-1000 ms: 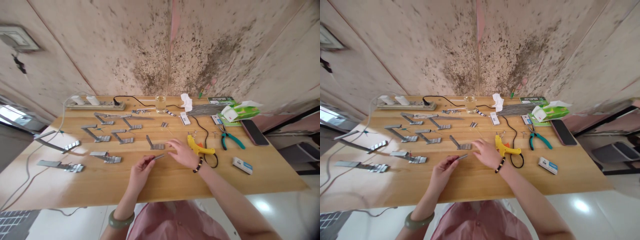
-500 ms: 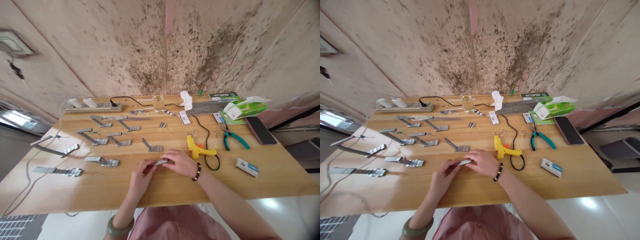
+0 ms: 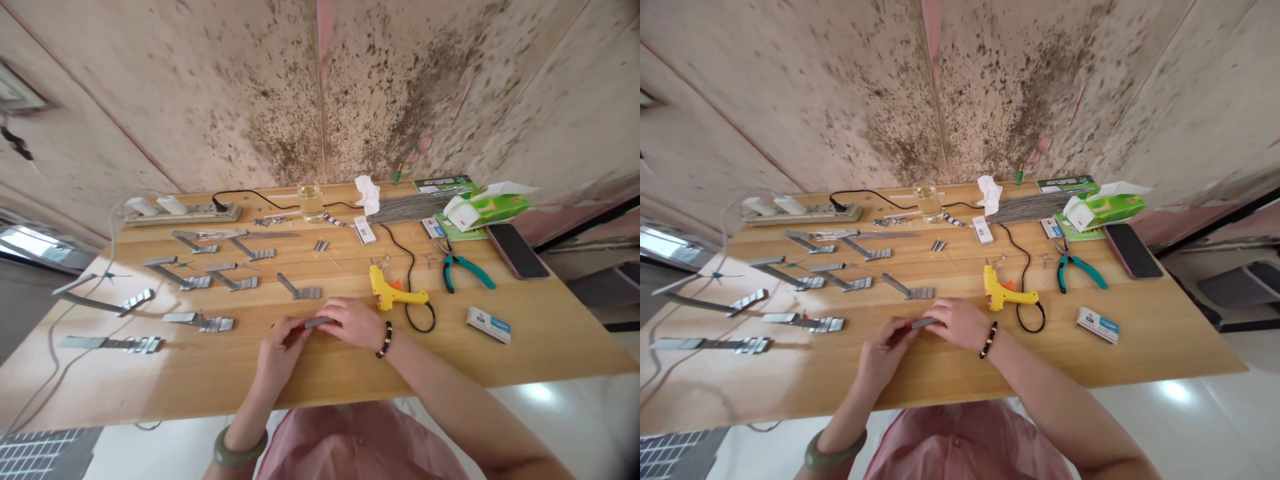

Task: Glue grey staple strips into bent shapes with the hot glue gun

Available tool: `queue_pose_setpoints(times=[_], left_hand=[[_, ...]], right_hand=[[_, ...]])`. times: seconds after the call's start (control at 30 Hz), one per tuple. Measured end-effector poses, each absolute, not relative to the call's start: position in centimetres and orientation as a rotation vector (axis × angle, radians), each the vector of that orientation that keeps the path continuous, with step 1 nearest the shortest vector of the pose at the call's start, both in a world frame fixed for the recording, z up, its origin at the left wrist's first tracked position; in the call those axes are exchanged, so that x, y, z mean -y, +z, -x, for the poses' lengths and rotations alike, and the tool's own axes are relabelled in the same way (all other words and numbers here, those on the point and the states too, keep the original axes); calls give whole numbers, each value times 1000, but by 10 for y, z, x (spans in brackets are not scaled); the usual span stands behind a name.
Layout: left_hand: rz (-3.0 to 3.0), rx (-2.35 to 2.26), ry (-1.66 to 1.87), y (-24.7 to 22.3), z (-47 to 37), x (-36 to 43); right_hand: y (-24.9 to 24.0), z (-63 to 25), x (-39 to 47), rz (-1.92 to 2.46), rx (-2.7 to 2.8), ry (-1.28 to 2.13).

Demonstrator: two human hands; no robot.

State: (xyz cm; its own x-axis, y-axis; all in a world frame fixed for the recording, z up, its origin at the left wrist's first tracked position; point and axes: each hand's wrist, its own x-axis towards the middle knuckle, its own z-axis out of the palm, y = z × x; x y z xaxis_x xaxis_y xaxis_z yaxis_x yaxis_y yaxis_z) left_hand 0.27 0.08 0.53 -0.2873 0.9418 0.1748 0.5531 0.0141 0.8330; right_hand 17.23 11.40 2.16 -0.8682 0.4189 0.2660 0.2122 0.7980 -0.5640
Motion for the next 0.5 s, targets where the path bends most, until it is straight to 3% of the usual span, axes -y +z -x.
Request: queue_pose_setpoints(times=[0.5], left_hand=[[-1514,-1878,1205,5,-2,-1]], right_hand=[[20,-171,-111,493,2540,786]])
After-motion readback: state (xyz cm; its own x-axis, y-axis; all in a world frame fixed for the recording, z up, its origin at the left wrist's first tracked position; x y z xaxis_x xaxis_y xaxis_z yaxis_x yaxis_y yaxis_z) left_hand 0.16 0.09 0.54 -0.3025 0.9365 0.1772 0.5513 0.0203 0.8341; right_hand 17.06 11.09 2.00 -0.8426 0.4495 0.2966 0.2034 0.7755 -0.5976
